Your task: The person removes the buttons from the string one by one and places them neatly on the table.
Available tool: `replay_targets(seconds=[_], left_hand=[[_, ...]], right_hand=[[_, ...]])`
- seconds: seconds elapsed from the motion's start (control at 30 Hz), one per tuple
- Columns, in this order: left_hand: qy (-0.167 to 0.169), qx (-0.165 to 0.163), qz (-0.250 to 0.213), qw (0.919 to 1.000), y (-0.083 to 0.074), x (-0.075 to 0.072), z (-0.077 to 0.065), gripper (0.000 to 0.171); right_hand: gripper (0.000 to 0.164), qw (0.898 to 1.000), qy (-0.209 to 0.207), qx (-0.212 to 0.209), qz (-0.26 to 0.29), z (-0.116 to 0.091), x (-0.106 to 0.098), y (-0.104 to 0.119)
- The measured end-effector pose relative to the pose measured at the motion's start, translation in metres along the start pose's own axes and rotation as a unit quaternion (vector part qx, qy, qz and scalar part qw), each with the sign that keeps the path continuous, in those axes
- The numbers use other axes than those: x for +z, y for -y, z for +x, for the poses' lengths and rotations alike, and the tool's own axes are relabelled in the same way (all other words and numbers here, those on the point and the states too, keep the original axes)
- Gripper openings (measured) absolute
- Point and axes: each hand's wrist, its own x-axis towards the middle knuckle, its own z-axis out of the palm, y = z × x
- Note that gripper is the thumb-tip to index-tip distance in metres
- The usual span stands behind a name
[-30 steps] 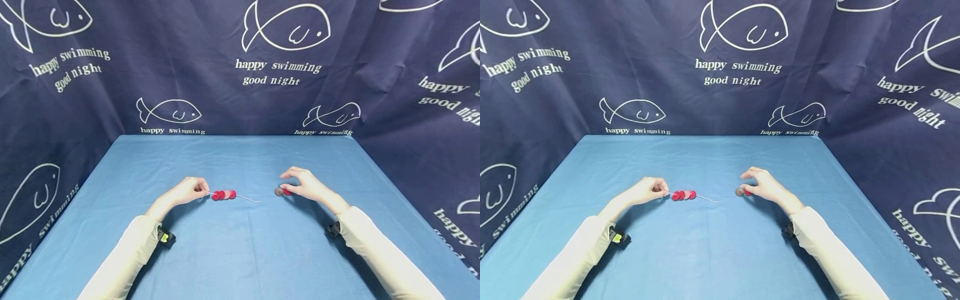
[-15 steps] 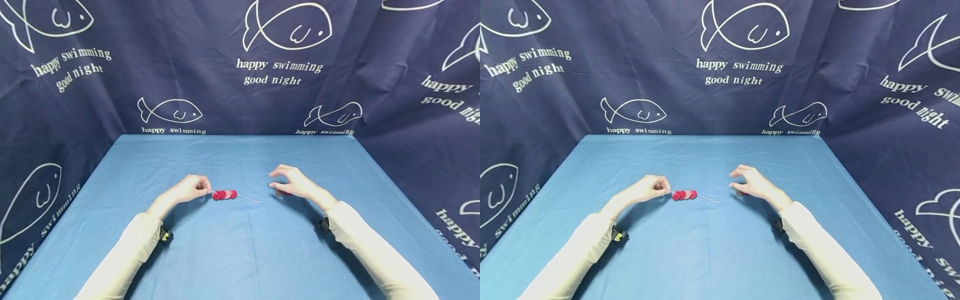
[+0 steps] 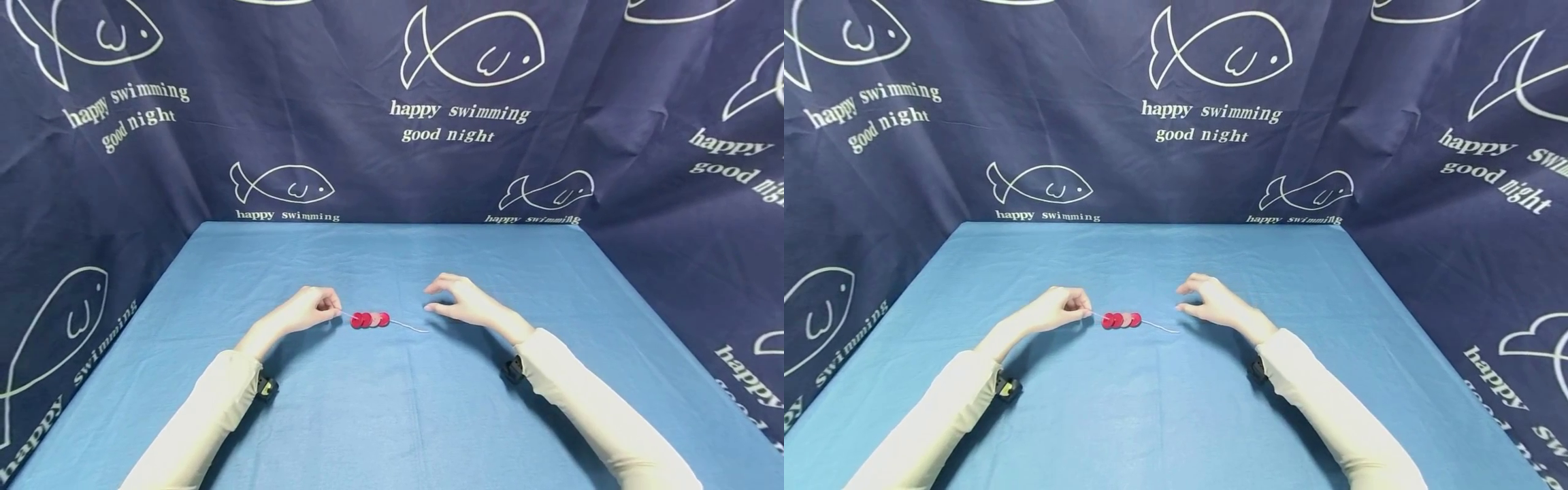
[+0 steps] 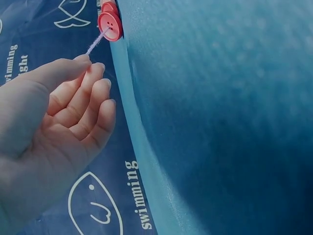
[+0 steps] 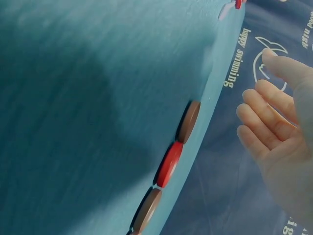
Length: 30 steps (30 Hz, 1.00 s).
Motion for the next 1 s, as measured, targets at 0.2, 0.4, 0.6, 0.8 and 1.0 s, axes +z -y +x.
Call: replay_targets(seconds=[0.2, 0.4, 0.6, 0.8, 1.0], left_hand=[[-0.008, 0.002, 0.003, 1.0000, 0.003, 0.001, -0.001, 0.003], [-0.007, 0.001, 0.003, 1.0000, 0.004, 0.002, -0.001, 0.004], [0.000, -0.011, 0.001, 0.9999, 0.004, 0.002, -0.001, 0.004], [0.008, -0.011, -0.005, 0.9999, 0.002, 0.002, -0.002, 0.003], [0.014, -0.017, -0.007, 0.9997, 0.002, 0.001, -0.002, 0.003]], right_hand=[[0.031, 1.000, -0.001, -0.015, 0.002, 0.005, 0.006, 0.002], [0.030, 1.000, 0.000, -0.024, 0.012, 0.011, 0.013, 0.007], [0.030, 0.999, 0.001, -0.036, 0.024, 0.017, 0.018, 0.012], [0.030, 0.998, 0.016, -0.044, 0.032, 0.023, 0.020, 0.017], [0.029, 0.998, 0.024, -0.057, 0.027, 0.027, 0.023, 0.018]])
